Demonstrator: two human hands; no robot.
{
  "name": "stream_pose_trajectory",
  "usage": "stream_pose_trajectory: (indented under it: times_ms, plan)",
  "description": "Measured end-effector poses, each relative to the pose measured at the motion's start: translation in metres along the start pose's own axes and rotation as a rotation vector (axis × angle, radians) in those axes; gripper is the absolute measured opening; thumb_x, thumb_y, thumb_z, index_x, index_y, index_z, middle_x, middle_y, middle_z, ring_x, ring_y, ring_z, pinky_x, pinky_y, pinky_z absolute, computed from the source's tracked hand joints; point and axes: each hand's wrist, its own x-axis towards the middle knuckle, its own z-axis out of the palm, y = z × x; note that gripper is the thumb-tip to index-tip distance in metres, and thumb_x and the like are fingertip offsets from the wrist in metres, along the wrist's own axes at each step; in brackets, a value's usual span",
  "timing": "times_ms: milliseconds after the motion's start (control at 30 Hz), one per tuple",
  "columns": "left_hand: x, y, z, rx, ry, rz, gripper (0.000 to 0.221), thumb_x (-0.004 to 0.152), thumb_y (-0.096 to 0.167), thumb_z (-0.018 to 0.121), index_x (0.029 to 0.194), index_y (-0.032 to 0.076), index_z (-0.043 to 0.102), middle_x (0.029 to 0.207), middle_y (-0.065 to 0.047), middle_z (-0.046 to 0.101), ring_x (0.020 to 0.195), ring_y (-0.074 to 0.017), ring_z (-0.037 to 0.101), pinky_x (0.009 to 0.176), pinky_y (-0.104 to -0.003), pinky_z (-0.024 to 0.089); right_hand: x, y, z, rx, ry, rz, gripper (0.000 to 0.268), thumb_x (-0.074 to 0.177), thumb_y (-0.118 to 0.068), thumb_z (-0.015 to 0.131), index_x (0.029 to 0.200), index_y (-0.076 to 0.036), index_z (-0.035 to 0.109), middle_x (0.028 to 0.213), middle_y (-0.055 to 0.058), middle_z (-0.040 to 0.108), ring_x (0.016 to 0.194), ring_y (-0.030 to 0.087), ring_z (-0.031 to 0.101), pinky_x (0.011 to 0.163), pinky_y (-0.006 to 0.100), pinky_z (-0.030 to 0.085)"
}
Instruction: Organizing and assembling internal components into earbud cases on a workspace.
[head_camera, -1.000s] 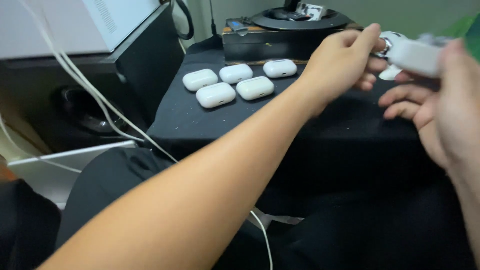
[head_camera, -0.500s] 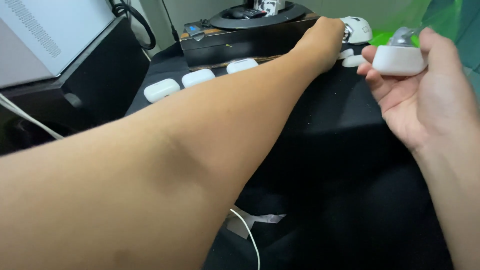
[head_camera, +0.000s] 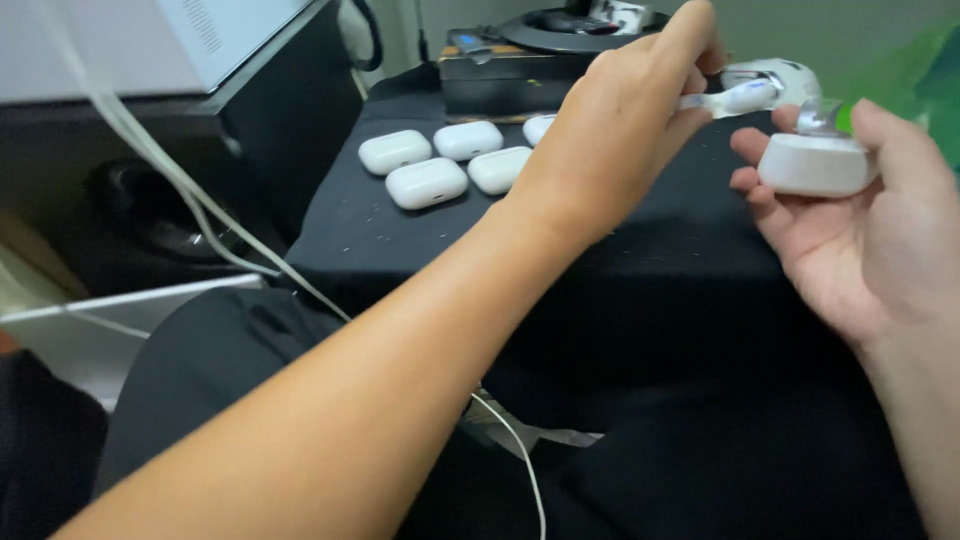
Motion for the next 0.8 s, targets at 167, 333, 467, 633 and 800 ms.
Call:
stream_pose_trajectory:
  times_ms: [167,333,467,633,800]
  plan:
    - [-0.012,0.014,-0.024,-0.082,0.134,0.05,0.044,0.081,-0.005,0.074,0.103,0.013,0.042,0.091,-0.007,0.064,0.08,-0.0255,0.068,0.074,-0.036,0.05,-0.008,0.004,0.019,-0.013,-0.056,0.041,0.051,0.098,-0.046,0.046,0.125,-0.008,0.065,0.119,0.02,0.073,0.102,0.024,0.072,0.09,0.023,0.061]
    - [-0.016,0.017,-0.03,-0.288,0.081,-0.007,0.036,0.082,0.0,0.071,0.1,0.014,0.044,0.081,-0.005,0.066,0.071,-0.0172,0.067,0.068,-0.029,0.053,-0.016,0.007,0.027,0.072,-0.206,0.002,0.057,0.096,-0.04,0.049,0.141,-0.006,0.058,0.133,0.012,0.071,0.113,0.023,0.075,0.09,0.031,0.064]
    - [-0.018,0.023,-0.032,-0.391,-0.068,-0.087,0.025,0.084,0.005,0.066,0.095,0.013,0.044,0.077,-0.007,0.066,0.065,-0.0165,0.061,0.059,-0.028,0.051,-0.026,0.005,0.038,0.063,-0.341,-0.032,0.053,0.1,-0.036,0.037,0.141,-0.009,0.055,0.134,0.006,0.07,0.113,0.017,0.07,0.088,0.032,0.057]
    - [-0.018,0.026,-0.03,-0.404,-0.049,-0.1,0.022,0.085,0.009,0.069,0.092,0.013,0.048,0.078,-0.006,0.066,0.062,-0.0141,0.062,0.054,-0.026,0.054,-0.034,0.004,0.044,0.029,-0.338,-0.051,0.052,0.098,-0.035,0.037,0.137,-0.007,0.054,0.135,0.007,0.068,0.114,0.017,0.068,0.089,0.033,0.055]
    - [-0.021,0.03,-0.024,-0.33,0.028,-0.284,0.032,0.085,0.044,0.063,0.1,0.016,0.06,0.092,-0.004,0.071,0.063,-0.0086,0.056,0.06,-0.023,0.055,-0.031,0.002,0.035,0.018,-0.345,-0.081,0.051,0.097,-0.035,0.044,0.136,-0.006,0.056,0.131,0.013,0.07,0.097,0.024,0.07,0.076,0.03,0.055]
